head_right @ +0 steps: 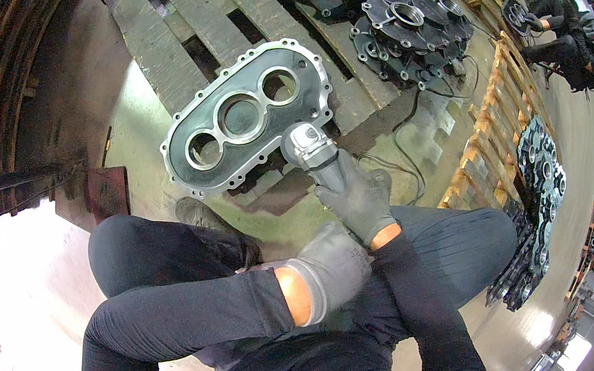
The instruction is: The person sits on the floor and uses a handheld angle grinder to smooth the surfaces of metal engine parts. They flip the parts over to work on different sides and place finished pieces onto a nearby stack.
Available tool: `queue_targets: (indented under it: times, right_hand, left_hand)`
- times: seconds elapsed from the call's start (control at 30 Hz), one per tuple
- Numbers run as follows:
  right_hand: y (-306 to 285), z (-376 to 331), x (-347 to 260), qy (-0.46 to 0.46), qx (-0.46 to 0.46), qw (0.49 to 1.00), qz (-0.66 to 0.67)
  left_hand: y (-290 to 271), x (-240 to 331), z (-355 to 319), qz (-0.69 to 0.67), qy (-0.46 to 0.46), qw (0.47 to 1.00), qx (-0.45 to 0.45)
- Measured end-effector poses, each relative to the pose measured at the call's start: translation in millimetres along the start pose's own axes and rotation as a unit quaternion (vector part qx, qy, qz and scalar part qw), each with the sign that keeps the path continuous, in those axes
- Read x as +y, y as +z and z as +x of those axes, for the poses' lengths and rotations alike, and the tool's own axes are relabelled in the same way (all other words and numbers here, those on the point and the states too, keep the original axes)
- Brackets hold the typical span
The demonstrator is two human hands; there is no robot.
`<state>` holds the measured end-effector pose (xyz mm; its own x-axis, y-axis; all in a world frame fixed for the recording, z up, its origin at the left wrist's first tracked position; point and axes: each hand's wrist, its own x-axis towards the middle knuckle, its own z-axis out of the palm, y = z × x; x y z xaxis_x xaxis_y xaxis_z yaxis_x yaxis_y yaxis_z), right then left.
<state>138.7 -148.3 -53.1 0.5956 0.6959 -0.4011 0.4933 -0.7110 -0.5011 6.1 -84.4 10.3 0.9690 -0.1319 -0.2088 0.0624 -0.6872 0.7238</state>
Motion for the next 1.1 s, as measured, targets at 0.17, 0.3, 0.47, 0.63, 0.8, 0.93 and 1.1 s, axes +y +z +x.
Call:
queue_targets:
  times: [0.17,0.3,0.47,0.63,0.8,0.93,1.1]
  right_hand:
    - [-4.0,-2.1,21.2,0.011,0.030,0.999,0.007]
    - [-12.6,5.9,18.0,0.043,0.042,0.998,0.026]
    - [-21.2,20.5,24.3,0.023,0.077,0.996,0.039]
    - [-29.4,41.3,16.4,0.022,0.085,0.996,0.018]
    - [-42.1,61.9,12.4,0.041,0.074,0.996,0.012]
    - [-40.5,84.2,4.5,0.005,0.082,0.997,0.014]
    - [-55.3,106.0,10.8,0.006,0.123,0.992,0.016]
  left_hand:
    - [-18.5,3.4,6.0,0.043,0.038,0.998,-0.025]
    - [-18.1,4.3,14.0,0.139,0.060,0.981,-0.124]
    - [-13.6,8.0,41.3,0.157,0.041,0.942,-0.294]
    - [-11.5,2.3,36.0,0.175,0.055,0.956,-0.231]
    - [-10.2,1.9,43.7,0.159,0.039,0.952,-0.259]
    - [5.4,-7.0,38.7,0.158,0.025,0.962,-0.223]
    - [-19.9,3.3,38.1,0.174,0.057,0.957,-0.224]
